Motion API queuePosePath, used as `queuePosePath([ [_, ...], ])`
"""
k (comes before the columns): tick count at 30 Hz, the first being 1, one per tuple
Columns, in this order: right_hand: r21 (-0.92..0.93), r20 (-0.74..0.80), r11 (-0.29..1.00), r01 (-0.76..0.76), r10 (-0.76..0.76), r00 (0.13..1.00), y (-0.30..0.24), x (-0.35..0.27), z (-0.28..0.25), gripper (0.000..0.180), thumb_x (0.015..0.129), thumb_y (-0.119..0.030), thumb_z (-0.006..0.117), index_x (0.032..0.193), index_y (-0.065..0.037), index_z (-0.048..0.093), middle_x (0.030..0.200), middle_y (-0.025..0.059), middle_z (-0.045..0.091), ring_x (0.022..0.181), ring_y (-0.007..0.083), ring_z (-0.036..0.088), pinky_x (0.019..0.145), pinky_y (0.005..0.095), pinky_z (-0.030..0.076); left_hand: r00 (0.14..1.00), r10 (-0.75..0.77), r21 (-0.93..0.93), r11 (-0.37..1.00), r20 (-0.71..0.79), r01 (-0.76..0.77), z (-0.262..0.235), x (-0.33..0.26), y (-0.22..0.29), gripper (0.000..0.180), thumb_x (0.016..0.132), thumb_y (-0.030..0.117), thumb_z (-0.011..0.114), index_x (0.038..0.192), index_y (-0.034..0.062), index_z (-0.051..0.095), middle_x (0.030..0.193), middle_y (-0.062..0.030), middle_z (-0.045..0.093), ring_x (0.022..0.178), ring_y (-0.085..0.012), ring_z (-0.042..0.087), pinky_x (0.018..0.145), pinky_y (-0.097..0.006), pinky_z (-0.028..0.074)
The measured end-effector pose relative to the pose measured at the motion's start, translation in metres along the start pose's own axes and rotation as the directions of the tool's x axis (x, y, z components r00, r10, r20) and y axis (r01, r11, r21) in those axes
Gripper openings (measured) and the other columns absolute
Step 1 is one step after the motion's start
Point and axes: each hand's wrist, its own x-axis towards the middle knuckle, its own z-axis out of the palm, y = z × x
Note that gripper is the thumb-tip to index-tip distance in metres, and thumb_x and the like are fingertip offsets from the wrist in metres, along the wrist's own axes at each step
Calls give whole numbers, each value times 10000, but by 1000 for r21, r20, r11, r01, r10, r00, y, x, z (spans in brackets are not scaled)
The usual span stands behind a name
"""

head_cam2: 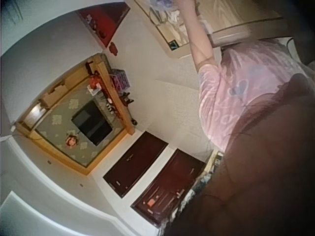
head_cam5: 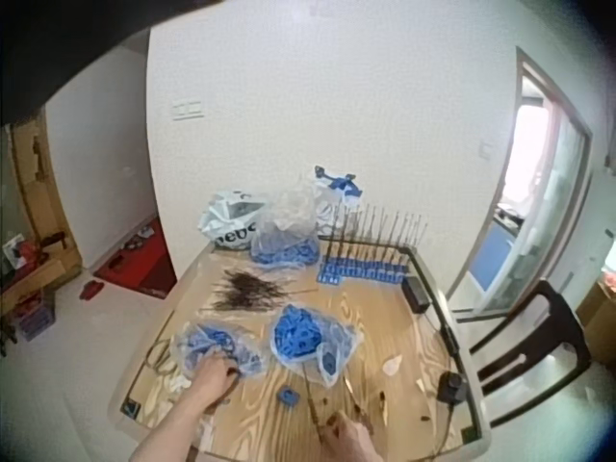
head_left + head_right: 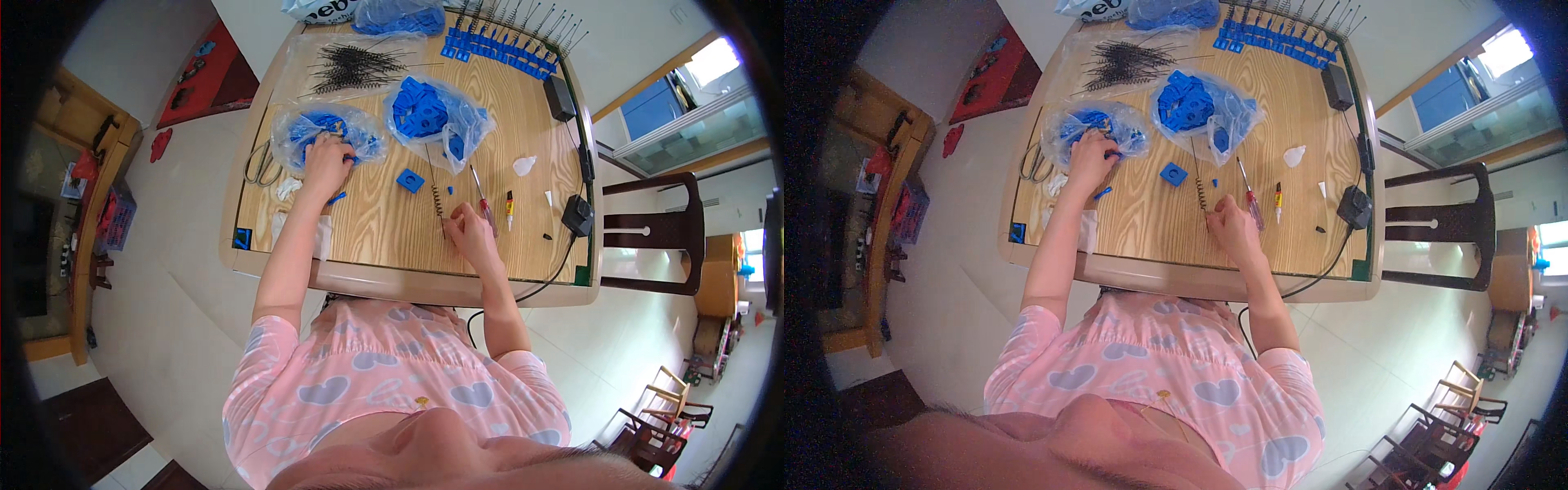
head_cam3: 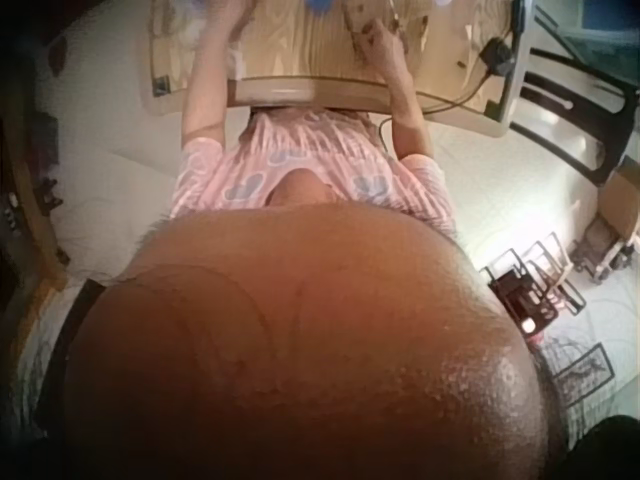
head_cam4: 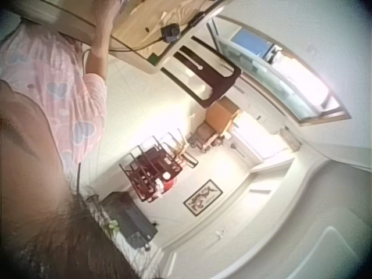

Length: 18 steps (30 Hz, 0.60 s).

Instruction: Manually assemble a spring-like component into a blue plastic housing using glue.

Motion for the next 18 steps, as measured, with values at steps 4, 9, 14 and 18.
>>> queuePosePath([
  [4, 0, 6, 1000, -27, 27, 1000, 0, 1, 1, 268, 803, -217, 652, 955, -22, 550, 701, 189, 630, 719, 372, 638, 628, 429, 484, 1000, 5, -10, 1000, 25, -5, 3, 2, 2, 138, 728, 169, 702, 854, 114, 712, 972, -68, 618, 1062, -277, 513, 845, -443, 400],
  [9, -7, 3, 999, -49, 49, 999, -4, -4, -5, 269, 806, -217, 662, 965, -34, 544, 685, 174, 626, 699, 359, 638, 617, 423, 479, 999, -10, 19, 1000, 44, 9, 4, 4, 3, 141, 724, 171, 710, 846, 102, 707, 982, -70, 621, 1058, -280, 515, 847, -441, 402],
  [14, 40, -15, 998, -53, 53, 998, -5, -10, -10, 261, 829, -221, 663, 967, -42, 534, 628, 147, 604, 618, 314, 626, 571, 404, 462, 1000, 11, 26, 1000, 26, -12, 9, 5, 4, 113, 744, 169, 692, 842, 118, 712, 946, -70, 629, 1027, -270, 531, 848, -443, 399],
  [18, 55, -43, 998, -31, 33, 999, -1, -13, -11, 258, 827, -218, 668, 967, -47, 535, 606, 141, 591, 589, 301, 618, 554, 395, 456, 1000, 18, -2, 1000, -15, -18, 11, 8, 7, 129, 735, 172, 703, 843, 104, 695, 944, -70, 624, 1017, -278, 533, 844, -443, 402],
])
